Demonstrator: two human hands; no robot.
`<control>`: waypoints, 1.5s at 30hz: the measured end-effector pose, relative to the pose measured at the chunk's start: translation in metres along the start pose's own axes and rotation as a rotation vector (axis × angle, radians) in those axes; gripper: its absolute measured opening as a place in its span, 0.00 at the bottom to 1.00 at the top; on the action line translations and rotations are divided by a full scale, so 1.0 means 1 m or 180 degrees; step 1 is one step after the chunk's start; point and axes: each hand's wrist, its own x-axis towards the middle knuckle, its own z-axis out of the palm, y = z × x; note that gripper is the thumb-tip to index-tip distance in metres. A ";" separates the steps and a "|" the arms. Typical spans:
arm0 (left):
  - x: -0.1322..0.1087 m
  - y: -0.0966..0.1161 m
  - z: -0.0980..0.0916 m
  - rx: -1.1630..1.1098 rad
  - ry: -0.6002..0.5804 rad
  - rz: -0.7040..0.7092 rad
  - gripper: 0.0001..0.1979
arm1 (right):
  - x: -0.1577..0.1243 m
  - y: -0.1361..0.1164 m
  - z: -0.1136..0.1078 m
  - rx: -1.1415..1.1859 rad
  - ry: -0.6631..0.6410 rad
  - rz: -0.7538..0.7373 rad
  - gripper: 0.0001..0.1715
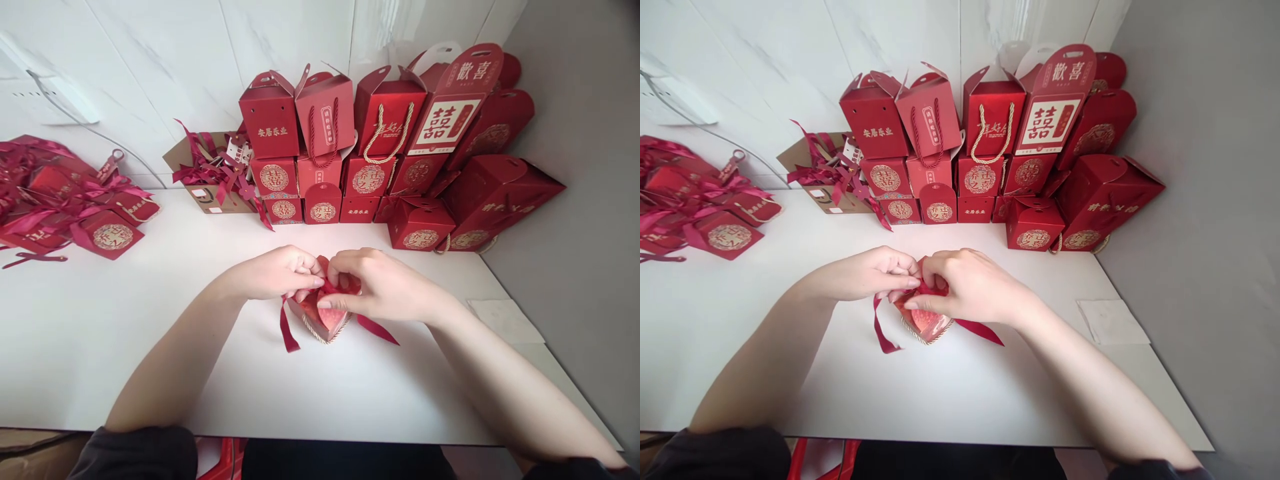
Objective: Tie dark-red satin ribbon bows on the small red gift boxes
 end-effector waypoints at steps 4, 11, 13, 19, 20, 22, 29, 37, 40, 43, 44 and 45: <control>-0.002 -0.001 0.000 0.0059 -0.0131 0.0181 0.10 | -0.002 0.000 -0.005 0.0174 -0.0161 0.0004 0.10; -0.007 -0.001 -0.003 -0.0030 -0.0874 -0.0024 0.08 | -0.003 0.003 -0.011 0.0914 -0.0686 0.0268 0.09; -0.004 -0.004 -0.005 -0.0267 -0.1059 -0.0147 0.07 | -0.003 0.002 -0.012 0.0957 -0.0708 0.0288 0.11; 0.007 -0.014 -0.012 -0.0924 -0.1269 -0.0269 0.10 | -0.006 0.000 -0.019 0.0896 -0.0565 0.0395 0.15; 0.008 -0.015 -0.012 -0.0948 -0.1255 -0.0255 0.11 | -0.007 0.000 -0.020 0.0860 -0.0483 0.0378 0.13; 0.009 -0.015 -0.012 -0.0947 -0.1258 -0.0242 0.13 | -0.008 0.001 -0.024 0.0757 -0.0361 0.0339 0.09; 0.015 -0.017 -0.005 -0.0919 -0.1502 -0.0203 0.16 | -0.009 0.004 -0.025 0.0543 -0.0313 0.0069 0.04; 0.000 -0.008 -0.017 -0.0664 -0.0813 0.0075 0.19 | -0.011 0.006 -0.029 0.0657 0.0033 0.0173 0.04; -0.009 -0.006 -0.022 -0.0794 -0.0350 0.0461 0.16 | -0.012 0.003 -0.034 0.1333 0.0185 0.0305 0.08; -0.015 -0.005 -0.021 -0.1059 0.0241 0.1140 0.13 | -0.012 0.000 -0.036 0.2255 0.0323 0.0253 0.10; -0.016 -0.005 -0.019 -0.1148 0.0423 0.1402 0.12 | -0.012 -0.001 -0.036 0.2508 0.0368 0.0209 0.11; -0.017 -0.004 -0.016 -0.1219 0.0598 0.1650 0.11 | -0.011 -0.003 -0.036 0.2693 0.0426 0.0178 0.11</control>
